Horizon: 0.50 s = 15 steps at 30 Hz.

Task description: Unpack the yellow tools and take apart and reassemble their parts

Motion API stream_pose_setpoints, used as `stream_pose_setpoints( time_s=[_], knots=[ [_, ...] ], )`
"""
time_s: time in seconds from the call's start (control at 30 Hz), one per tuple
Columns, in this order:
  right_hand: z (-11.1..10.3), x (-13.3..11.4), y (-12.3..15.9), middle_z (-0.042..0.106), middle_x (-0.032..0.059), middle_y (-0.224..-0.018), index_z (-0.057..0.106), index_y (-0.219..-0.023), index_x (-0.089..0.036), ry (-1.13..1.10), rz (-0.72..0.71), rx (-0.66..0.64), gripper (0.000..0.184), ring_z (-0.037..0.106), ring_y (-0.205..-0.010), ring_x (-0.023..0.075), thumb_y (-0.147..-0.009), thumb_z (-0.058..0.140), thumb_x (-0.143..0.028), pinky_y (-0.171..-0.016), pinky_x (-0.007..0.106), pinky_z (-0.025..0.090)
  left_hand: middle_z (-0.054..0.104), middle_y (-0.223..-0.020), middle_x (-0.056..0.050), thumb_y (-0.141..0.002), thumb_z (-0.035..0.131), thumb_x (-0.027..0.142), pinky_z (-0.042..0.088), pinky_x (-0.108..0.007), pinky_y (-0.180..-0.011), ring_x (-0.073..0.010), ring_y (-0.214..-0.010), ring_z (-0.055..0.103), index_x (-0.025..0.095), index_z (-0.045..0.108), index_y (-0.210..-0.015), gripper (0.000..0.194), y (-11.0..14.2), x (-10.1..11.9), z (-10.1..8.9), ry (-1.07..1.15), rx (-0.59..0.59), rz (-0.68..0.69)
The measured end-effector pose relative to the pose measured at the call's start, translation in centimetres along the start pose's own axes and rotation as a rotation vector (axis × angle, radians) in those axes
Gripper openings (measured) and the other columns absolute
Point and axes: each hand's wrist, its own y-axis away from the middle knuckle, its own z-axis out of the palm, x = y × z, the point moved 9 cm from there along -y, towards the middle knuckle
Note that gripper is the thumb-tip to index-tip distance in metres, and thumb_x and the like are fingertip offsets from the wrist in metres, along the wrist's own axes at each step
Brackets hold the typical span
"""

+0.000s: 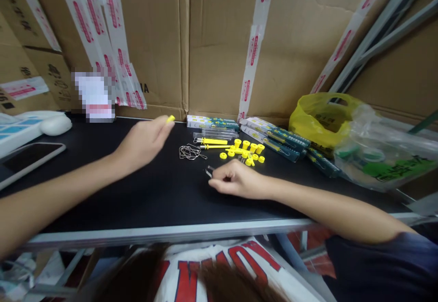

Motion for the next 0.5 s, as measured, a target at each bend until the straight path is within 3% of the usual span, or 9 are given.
stream_pose_setpoints(
  time_s=[0.1,0.27,0.5],
  knots=[
    [-1.7,1.7,-0.6,0.043,-0.0048,-0.054,0.049,-0.06,-0.014,0.06,0.062,0.132,0.037,0.037,-0.051,0.0065,-0.091,0.049,-0.033,-0.052,0.021,0.028,0.053,-0.064,0.0,-0.098,0.026,0.037,0.032,-0.024,-0.056,-0.0151,-0.059,0.053,0.019,0.047,-0.081,0.033,0.4,1.6,1.3,0.022,-0.092,0.131],
    [-2.2,5.0,-2.7,0.057,-0.0011,-0.058,0.06,-0.063,-0.012,0.152,0.163,0.122,0.036,0.045,-0.052,0.0074,-0.089,0.055,-0.037,-0.054,0.021,0.03,0.053,-0.062,0.001,-0.098,0.026,0.039,0.03,-0.023,-0.053,-0.015,-0.057,0.054,0.02,0.047,-0.08,0.034,1.8,2.7,4.7,0.053,-0.253,0.153],
    [-2.8,6.5,-7.2,0.056,-0.0011,-0.055,0.061,-0.059,-0.013,0.355,0.197,0.147,0.031,0.047,-0.054,0.008,-0.083,0.063,-0.032,-0.054,0.022,0.026,0.061,-0.07,0.0,-0.096,0.034,0.039,0.031,-0.024,-0.055,-0.0165,-0.062,0.059,0.019,0.053,-0.086,0.029,2.4,2.5,5.3,0.029,-0.296,0.186]
  ],
)
